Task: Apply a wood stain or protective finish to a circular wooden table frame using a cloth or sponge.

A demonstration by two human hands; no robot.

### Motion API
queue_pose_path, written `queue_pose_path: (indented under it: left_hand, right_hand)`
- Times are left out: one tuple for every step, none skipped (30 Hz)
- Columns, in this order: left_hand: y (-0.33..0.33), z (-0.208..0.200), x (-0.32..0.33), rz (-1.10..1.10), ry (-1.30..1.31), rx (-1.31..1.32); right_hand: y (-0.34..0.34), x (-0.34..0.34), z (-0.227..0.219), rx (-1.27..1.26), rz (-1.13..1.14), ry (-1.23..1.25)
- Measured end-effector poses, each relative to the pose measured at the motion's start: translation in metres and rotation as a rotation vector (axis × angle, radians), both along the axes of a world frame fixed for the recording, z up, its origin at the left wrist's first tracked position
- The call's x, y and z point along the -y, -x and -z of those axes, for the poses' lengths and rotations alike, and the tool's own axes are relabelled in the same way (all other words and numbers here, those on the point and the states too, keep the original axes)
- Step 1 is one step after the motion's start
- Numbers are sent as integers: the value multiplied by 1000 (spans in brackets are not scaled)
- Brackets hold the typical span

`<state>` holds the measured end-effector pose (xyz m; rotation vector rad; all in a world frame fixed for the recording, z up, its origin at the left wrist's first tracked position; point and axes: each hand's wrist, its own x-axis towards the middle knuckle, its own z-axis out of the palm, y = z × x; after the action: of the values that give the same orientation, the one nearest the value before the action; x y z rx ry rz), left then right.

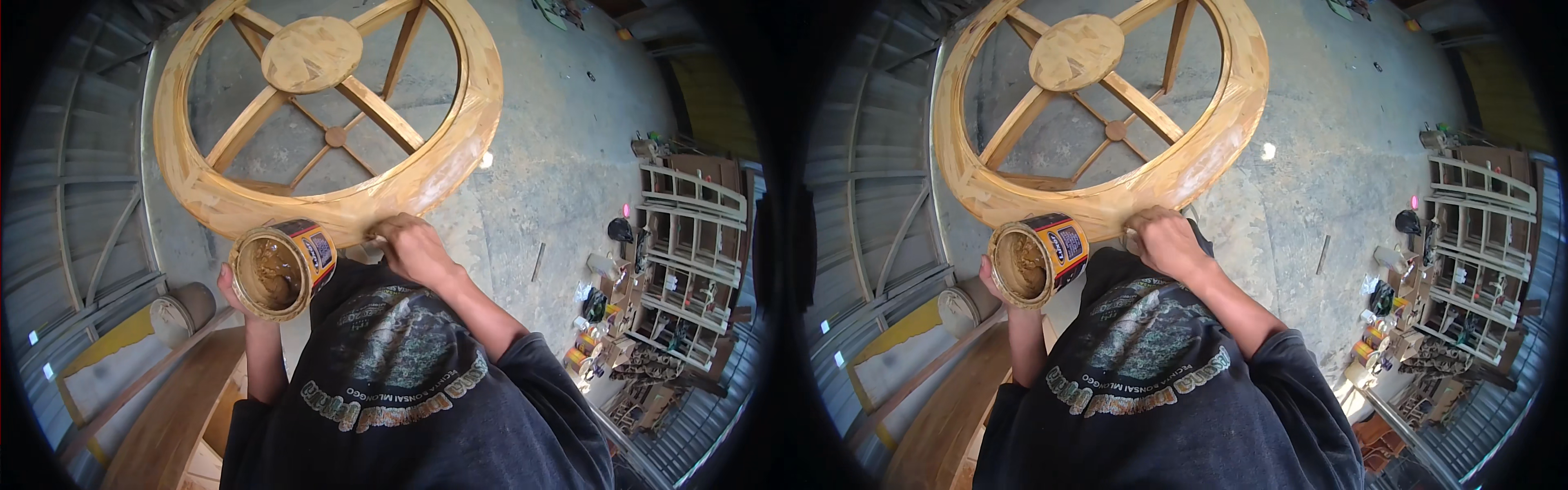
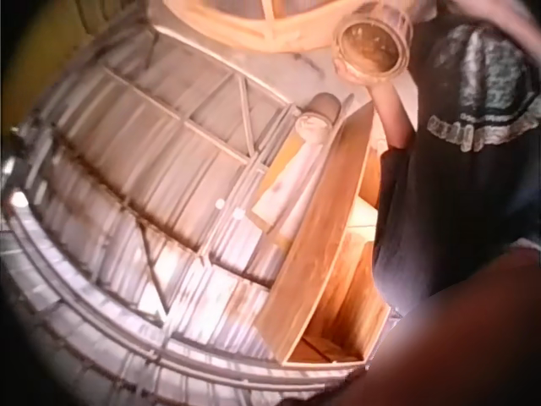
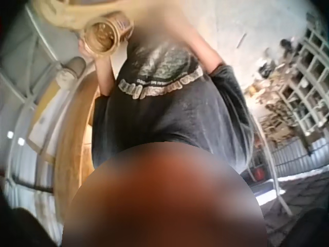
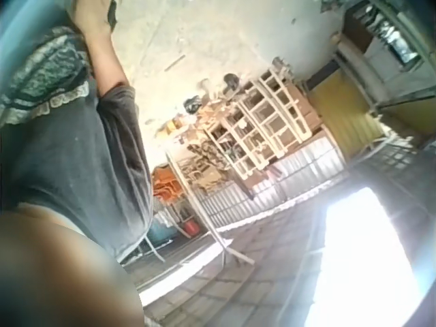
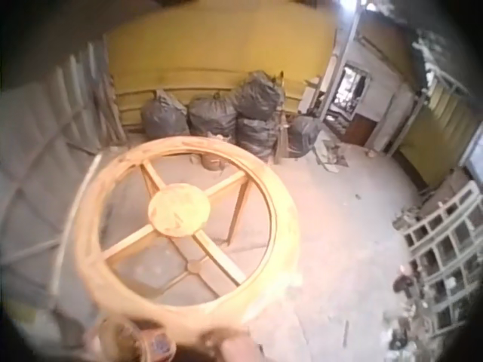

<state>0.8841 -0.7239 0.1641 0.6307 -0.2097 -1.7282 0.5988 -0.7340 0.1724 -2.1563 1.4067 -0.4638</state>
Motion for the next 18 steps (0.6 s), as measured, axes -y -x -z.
queue_pose_path:
  left_hand:
    - [6,-3,1,-1,51,-55]
    - [13,-7,3,18,83,-84]
    - [20,-12,4,14,90,-89]
    - [30,-17,7,-12,32,1]
    - [39,-20,10,-41,-27,91]
    - [48,-23,12,-38,-20,115]
    - [56,-22,14,-44,-17,113]
    - [64,-19,17,-15,52,11]
    - [75,-16,19,14,122,-90]
    - [88,-13,22,8,125,-90]
    - [103,-11,25,-22,117,-123]
    - [116,-10,27,-53,108,-154]
    - [130,-11,29,-43,124,-119]
    - [144,-13,31,-51,123,-114]
    - [160,-15,34,-60,84,-50]
    - [175,-18,38,-68,44,14]
    - [188,-20,40,-101,-29,120]
    - [196,-18,41,-113,-33,126]
  right_hand:
    - [12,2,-2,75,143,10]
    - [26,4,-4,151,285,21]
    - [43,10,-14,211,405,37]
    - [68,16,-12,216,485,21]
    - [94,24,-7,222,562,5]
    - [119,31,-7,169,578,80]
    - [141,41,-6,120,587,154]
    - [161,55,-9,12,509,285]
    - [180,71,-10,-95,430,416]
    - [199,86,-4,-162,407,433]
    - [212,100,0,-159,399,435]
    - [222,112,2,-232,392,443]
    - [230,125,5,-305,383,450]
    - [237,137,10,-335,355,458]
    - [241,149,14,-330,347,456]
    - [245,162,18,-373,351,482]
    - [250,172,22,-416,356,508]
    - [254,182,28,-407,344,505]
